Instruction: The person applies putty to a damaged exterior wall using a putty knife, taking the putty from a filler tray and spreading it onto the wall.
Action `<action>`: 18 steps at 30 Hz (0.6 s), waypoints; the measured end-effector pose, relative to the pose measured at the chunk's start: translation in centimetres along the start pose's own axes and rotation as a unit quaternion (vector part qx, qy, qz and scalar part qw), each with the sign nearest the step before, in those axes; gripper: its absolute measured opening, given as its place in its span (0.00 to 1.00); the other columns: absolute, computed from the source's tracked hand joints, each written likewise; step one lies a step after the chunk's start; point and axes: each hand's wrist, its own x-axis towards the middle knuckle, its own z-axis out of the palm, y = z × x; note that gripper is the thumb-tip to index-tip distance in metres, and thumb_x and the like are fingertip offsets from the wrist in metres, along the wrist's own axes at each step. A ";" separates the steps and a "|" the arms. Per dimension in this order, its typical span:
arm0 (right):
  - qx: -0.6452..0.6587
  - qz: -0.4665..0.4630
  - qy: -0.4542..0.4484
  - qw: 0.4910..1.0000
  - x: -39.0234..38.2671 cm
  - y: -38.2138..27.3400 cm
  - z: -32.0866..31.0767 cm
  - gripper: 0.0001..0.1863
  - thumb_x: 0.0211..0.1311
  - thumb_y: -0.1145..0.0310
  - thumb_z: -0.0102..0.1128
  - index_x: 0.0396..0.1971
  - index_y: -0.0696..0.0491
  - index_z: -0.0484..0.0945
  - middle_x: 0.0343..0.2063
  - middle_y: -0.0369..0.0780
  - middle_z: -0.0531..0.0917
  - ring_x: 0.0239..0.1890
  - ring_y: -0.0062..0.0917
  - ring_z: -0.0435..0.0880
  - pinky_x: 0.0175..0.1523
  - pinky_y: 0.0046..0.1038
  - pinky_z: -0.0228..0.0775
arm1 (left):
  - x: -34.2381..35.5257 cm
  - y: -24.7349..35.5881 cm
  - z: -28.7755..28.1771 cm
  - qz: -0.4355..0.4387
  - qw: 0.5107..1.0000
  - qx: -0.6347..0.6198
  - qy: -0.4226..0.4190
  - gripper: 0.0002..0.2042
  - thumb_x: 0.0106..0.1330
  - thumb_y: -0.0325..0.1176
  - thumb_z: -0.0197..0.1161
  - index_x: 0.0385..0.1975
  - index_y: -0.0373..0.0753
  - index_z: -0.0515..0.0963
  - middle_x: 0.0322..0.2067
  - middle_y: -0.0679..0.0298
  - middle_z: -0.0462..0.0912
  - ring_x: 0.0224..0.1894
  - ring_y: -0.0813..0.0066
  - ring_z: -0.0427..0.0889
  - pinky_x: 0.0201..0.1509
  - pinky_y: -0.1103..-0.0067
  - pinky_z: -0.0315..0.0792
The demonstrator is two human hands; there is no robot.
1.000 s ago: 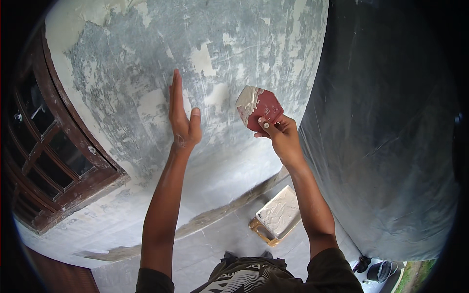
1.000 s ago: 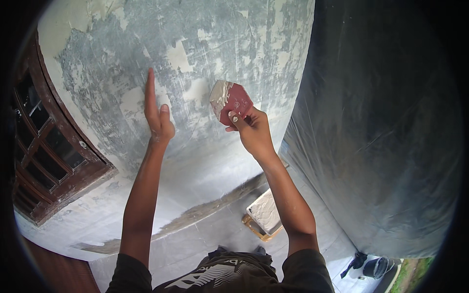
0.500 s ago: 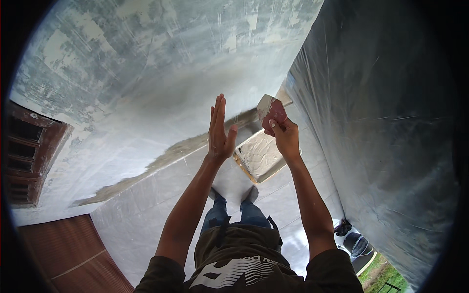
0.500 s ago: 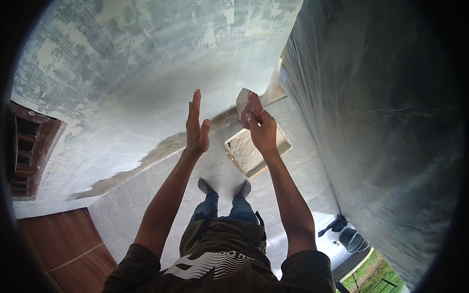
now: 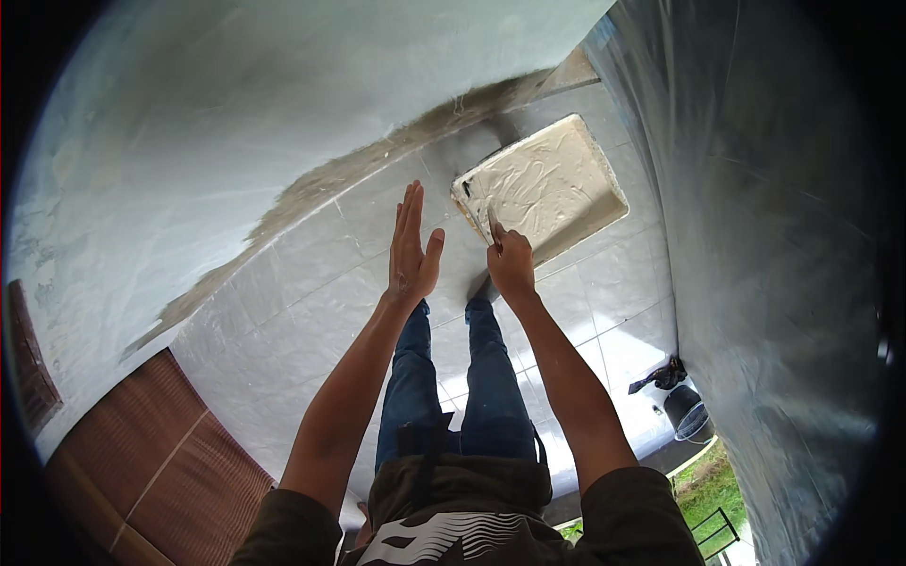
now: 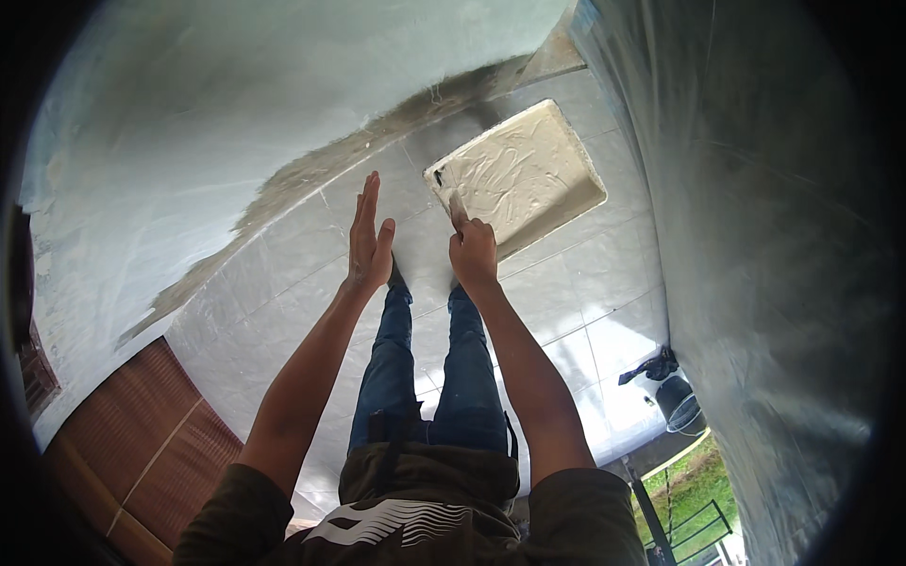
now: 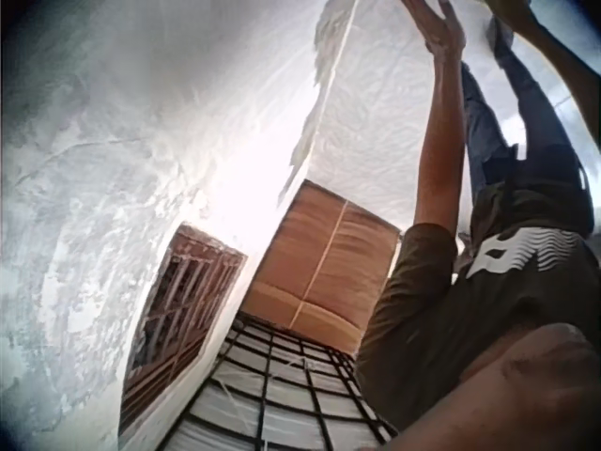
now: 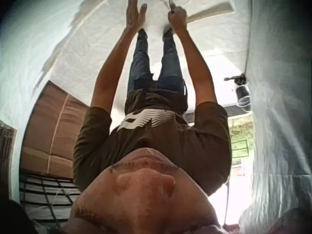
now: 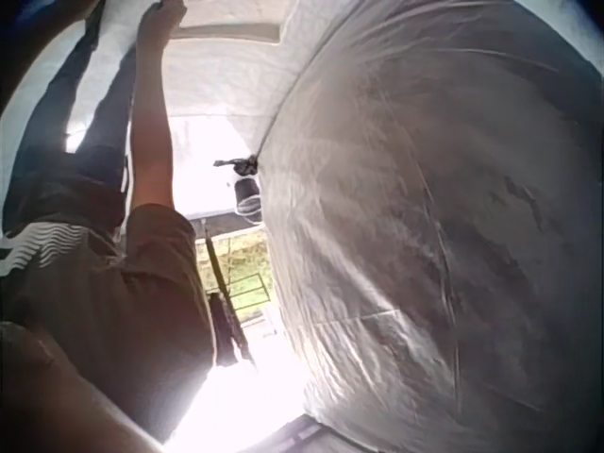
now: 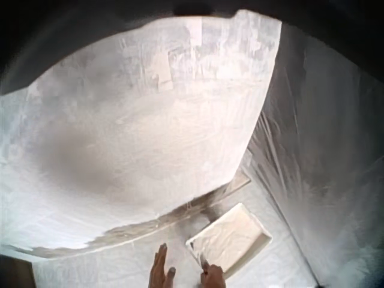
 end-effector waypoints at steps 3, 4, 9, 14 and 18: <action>-0.086 -0.040 0.073 0.993 1.1 1.0 5.2 0.21 0.56 0.75 0.60 0.52 0.60 0.79 0.35 0.45 0.82 0.41 0.41 0.79 0.48 0.41 0.75 | -1.2 -2.9 0.5 -0.024 0.999 0.000 -0.030 0.34 0.74 0.45 0.50 0.75 0.34 0.51 0.74 0.46 0.56 0.77 0.49 0.51 0.79 0.57 0.44; -0.112 -0.018 0.045 0.993 1.6 1.1 6.5 0.23 0.57 0.75 0.62 0.54 0.58 0.78 0.39 0.42 0.82 0.45 0.39 0.79 0.49 0.40 0.78 | -1.6 -3.7 0.5 -0.030 0.999 -0.001 -0.036 0.34 0.74 0.45 0.50 0.75 0.34 0.51 0.74 0.46 0.56 0.77 0.49 0.51 0.79 0.57 0.44; -0.185 0.020 0.038 0.982 2.9 2.7 11.5 0.18 0.61 0.74 0.58 0.52 0.58 0.78 0.47 0.40 0.81 0.47 0.36 0.79 0.46 0.35 0.82 | -3.6 -7.2 0.3 -0.036 0.997 -0.010 -0.068 0.34 0.73 0.43 0.50 0.75 0.34 0.52 0.74 0.46 0.56 0.77 0.49 0.51 0.79 0.55 0.45; -0.233 0.013 0.092 0.968 1.3 2.8 13.4 0.19 0.60 0.74 0.59 0.52 0.59 0.79 0.45 0.39 0.82 0.46 0.35 0.80 0.46 0.33 0.81 | -4.4 -9.1 0.0 -0.026 0.994 -0.036 -0.097 0.34 0.73 0.44 0.51 0.74 0.33 0.52 0.74 0.45 0.56 0.77 0.47 0.51 0.78 0.54 0.46; -0.176 -0.007 0.100 0.979 -1.9 -0.1 11.7 0.18 0.56 0.77 0.61 0.49 0.60 0.81 0.43 0.40 0.82 0.46 0.36 0.79 0.44 0.33 0.80 | -4.4 -9.7 -0.6 -0.018 0.994 -0.047 -0.097 0.34 0.72 0.43 0.51 0.74 0.32 0.52 0.74 0.44 0.55 0.77 0.46 0.51 0.78 0.54 0.46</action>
